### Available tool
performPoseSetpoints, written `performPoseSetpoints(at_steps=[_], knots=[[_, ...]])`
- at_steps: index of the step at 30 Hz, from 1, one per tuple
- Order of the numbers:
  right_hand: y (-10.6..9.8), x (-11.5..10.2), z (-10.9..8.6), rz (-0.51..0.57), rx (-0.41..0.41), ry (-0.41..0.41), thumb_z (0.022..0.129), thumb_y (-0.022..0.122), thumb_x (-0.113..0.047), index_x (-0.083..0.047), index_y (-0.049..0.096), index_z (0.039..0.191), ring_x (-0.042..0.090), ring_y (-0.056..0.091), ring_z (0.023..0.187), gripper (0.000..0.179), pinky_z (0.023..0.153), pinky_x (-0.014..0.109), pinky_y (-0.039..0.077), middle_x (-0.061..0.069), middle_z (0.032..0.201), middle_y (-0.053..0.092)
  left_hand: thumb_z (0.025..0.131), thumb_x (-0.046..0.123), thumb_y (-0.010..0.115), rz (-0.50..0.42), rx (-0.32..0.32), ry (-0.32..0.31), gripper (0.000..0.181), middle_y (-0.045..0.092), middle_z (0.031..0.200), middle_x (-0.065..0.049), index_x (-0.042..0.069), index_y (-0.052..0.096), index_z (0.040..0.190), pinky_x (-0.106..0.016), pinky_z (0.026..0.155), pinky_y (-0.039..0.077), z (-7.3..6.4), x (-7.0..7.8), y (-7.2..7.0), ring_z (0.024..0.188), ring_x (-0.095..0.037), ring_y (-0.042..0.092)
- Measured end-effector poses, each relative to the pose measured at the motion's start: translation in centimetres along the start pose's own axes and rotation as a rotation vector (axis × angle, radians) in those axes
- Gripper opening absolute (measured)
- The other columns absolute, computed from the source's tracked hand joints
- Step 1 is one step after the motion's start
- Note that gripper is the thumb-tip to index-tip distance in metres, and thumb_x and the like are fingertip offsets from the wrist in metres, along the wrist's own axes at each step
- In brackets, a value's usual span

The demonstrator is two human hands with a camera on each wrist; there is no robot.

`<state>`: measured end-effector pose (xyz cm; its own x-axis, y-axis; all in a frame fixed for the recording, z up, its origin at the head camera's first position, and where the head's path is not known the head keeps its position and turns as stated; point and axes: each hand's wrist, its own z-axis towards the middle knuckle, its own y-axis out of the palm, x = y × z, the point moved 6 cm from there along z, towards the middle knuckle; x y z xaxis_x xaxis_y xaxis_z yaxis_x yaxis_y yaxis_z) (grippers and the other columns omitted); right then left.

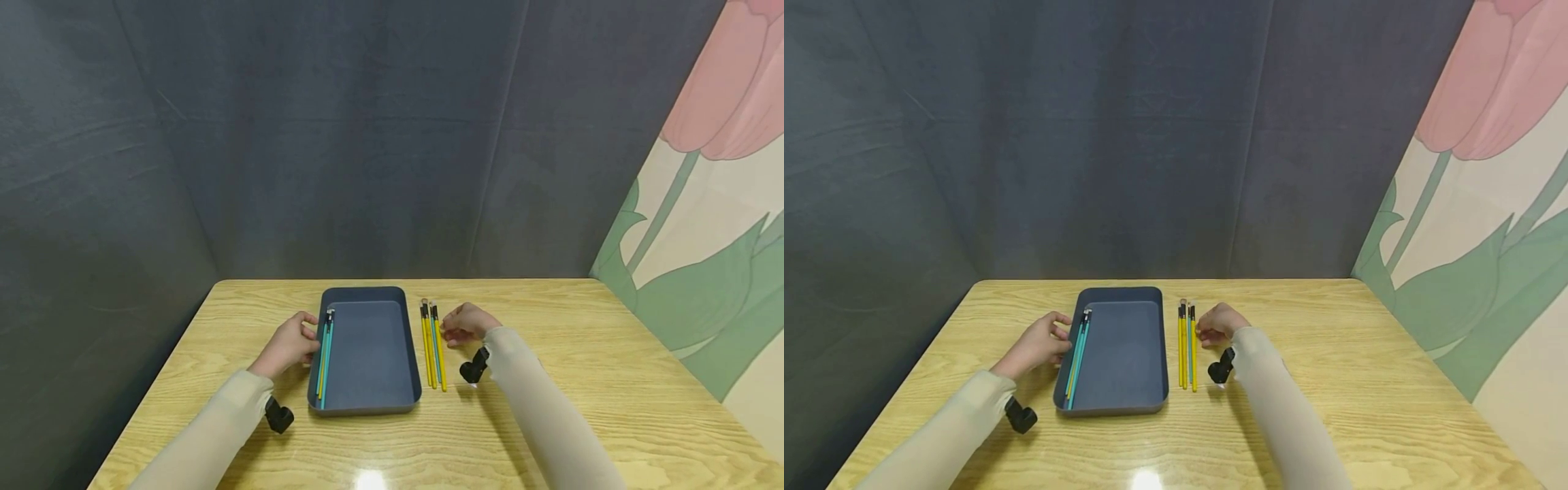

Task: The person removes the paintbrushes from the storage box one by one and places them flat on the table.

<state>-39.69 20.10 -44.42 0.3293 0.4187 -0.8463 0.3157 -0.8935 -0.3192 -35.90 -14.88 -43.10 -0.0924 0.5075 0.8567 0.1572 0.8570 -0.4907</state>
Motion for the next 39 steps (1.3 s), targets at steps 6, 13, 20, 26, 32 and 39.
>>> performPoseSetpoints(at_steps=[6, 13, 20, 26, 32, 39], knots=[[-0.2, -0.9, -0.4, 0.027, -0.028, -0.051, 0.095, 0.054, -0.003, 0.012, 0.054, 0.115, 0.010, 0.065, 0.062, 0.025, 0.069, 0.029, 0.060, 0.009, 0.083, 0.064, 0.082, -0.010, 0.059, -0.004, -0.001, 0.002, 0.046, 0.051, 0.095, -0.016, -0.003, 0.047, 0.126, -0.033, 0.058, 0.058, 0.0, -0.1, 0.0, 0.070, -0.022, 0.059], [0.3, -2.6, -0.6, 0.030, -0.017, -0.060, 0.095, 0.054, -0.005, 0.011, 0.047, 0.130, 0.015, 0.067, 0.079, 0.038, 0.077, 0.031, 0.059, 0.022, 0.111, 0.060, 0.081, -0.009, 0.060, -0.004, -0.006, 0.004, 0.047, 0.051, 0.096, -0.017, -0.003, 0.046, 0.126, -0.033, 0.059, 0.058, 0.0, -0.1, 0.0, 0.072, -0.022, 0.059], [1.9, -4.8, -1.2, 0.059, -0.048, -0.087, 0.096, 0.055, -0.004, 0.011, 0.045, 0.130, 0.015, 0.065, 0.078, 0.039, 0.082, 0.036, 0.058, 0.022, 0.112, 0.059, 0.082, -0.009, 0.060, -0.006, -0.008, 0.005, 0.046, 0.051, 0.096, -0.017, -0.003, 0.046, 0.126, -0.033, 0.058, 0.058, 0.0, 0.0, 0.0, 0.071, -0.022, 0.059], [3.9, -6.6, -1.5, 0.071, -0.103, -0.131, 0.095, 0.055, -0.004, 0.012, 0.043, 0.131, 0.017, 0.063, 0.081, 0.041, 0.087, 0.038, 0.056, 0.023, 0.113, 0.058, 0.082, -0.010, 0.060, -0.007, -0.010, 0.006, 0.046, 0.051, 0.096, -0.017, -0.002, 0.046, 0.125, -0.033, 0.057, 0.058, 0.1, 0.0, 0.0, 0.070, -0.022, 0.059], [5.9, -8.7, -1.8, 0.103, -0.128, -0.148, 0.096, 0.053, -0.004, 0.008, 0.048, 0.126, 0.020, 0.064, 0.085, 0.033, 0.083, 0.037, 0.058, 0.020, 0.113, 0.058, 0.083, -0.010, 0.060, -0.005, -0.012, 0.005, 0.046, 0.051, 0.097, -0.017, -0.002, 0.046, 0.126, -0.033, 0.058, 0.058, 0.1, 0.0, 0.0, 0.071, -0.022, 0.060], [9.2, -10.8, -1.8, 0.115, -0.158, -0.165, 0.093, 0.058, -0.002, 0.006, 0.053, 0.122, 0.023, 0.066, 0.087, 0.031, 0.080, 0.036, 0.059, 0.015, 0.107, 0.061, 0.082, -0.010, 0.060, -0.018, -0.019, 0.004, 0.047, 0.052, 0.098, -0.017, -0.003, 0.046, 0.127, -0.034, 0.059, 0.058, 0.1, 0.0, 0.0, 0.072, -0.022, 0.060]])
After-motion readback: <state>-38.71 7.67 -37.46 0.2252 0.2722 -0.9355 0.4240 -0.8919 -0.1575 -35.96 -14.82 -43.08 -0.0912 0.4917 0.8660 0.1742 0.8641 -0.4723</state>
